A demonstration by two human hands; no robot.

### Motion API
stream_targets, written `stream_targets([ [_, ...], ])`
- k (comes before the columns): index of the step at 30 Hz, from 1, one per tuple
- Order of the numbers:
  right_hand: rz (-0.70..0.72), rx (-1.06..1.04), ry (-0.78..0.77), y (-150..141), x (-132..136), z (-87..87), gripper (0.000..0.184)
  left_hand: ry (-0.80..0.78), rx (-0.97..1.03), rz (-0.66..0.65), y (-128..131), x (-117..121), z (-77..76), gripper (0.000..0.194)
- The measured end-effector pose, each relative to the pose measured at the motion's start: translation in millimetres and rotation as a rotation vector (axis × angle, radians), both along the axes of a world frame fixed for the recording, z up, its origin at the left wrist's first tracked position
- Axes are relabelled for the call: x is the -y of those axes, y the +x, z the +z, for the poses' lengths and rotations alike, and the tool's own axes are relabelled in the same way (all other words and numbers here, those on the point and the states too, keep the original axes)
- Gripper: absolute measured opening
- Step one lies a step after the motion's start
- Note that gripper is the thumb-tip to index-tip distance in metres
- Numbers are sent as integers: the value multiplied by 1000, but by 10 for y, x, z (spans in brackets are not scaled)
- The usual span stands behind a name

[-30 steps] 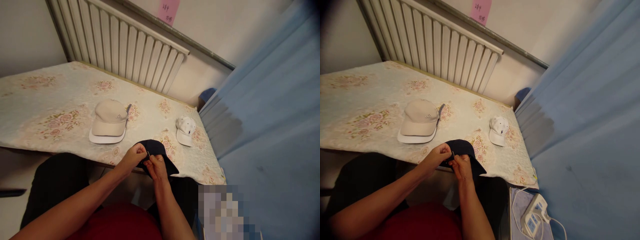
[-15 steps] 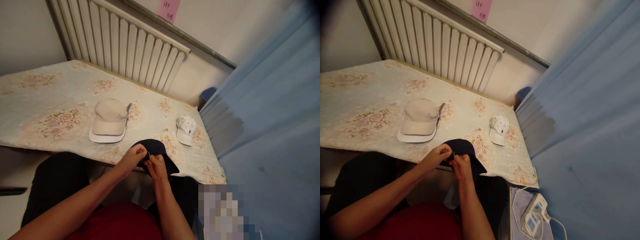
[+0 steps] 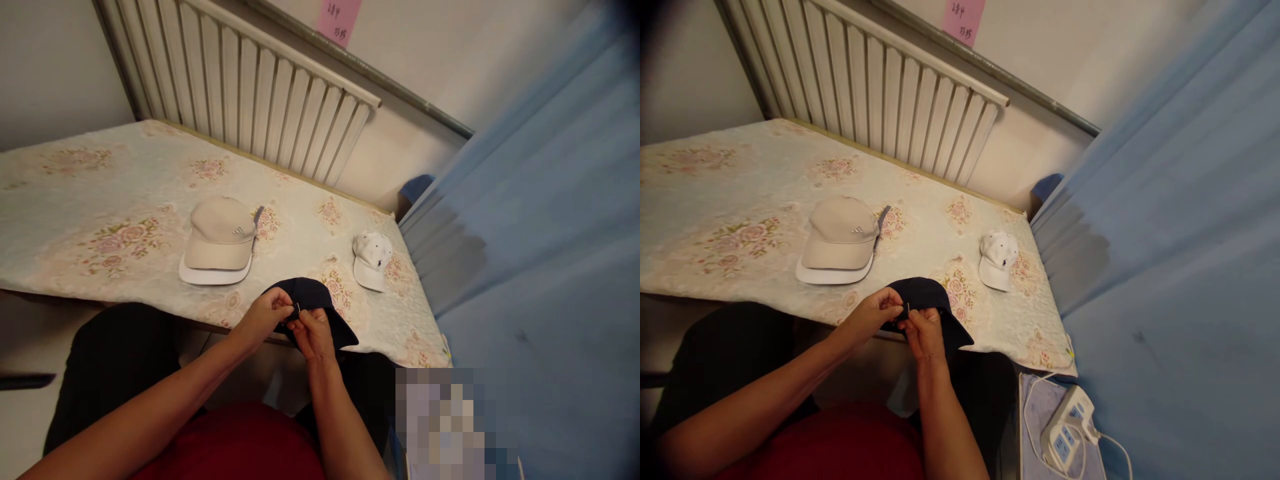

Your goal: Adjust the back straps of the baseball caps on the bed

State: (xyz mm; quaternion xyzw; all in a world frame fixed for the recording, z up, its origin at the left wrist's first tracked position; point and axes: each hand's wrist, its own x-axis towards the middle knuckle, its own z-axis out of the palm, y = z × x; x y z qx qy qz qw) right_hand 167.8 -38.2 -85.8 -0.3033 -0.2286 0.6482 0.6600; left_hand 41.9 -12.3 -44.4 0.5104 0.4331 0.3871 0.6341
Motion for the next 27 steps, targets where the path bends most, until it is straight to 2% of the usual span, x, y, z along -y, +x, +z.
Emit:
stream_targets([
  [12, -11, -20, -10, -32, 8, -13, 20, 152, -238, 64, 9, -33, -94, 16],
  [27, 10, -5, -1, -30, 29, 14, 24, 193, -237, 42, -27, 4, -108, 11],
])
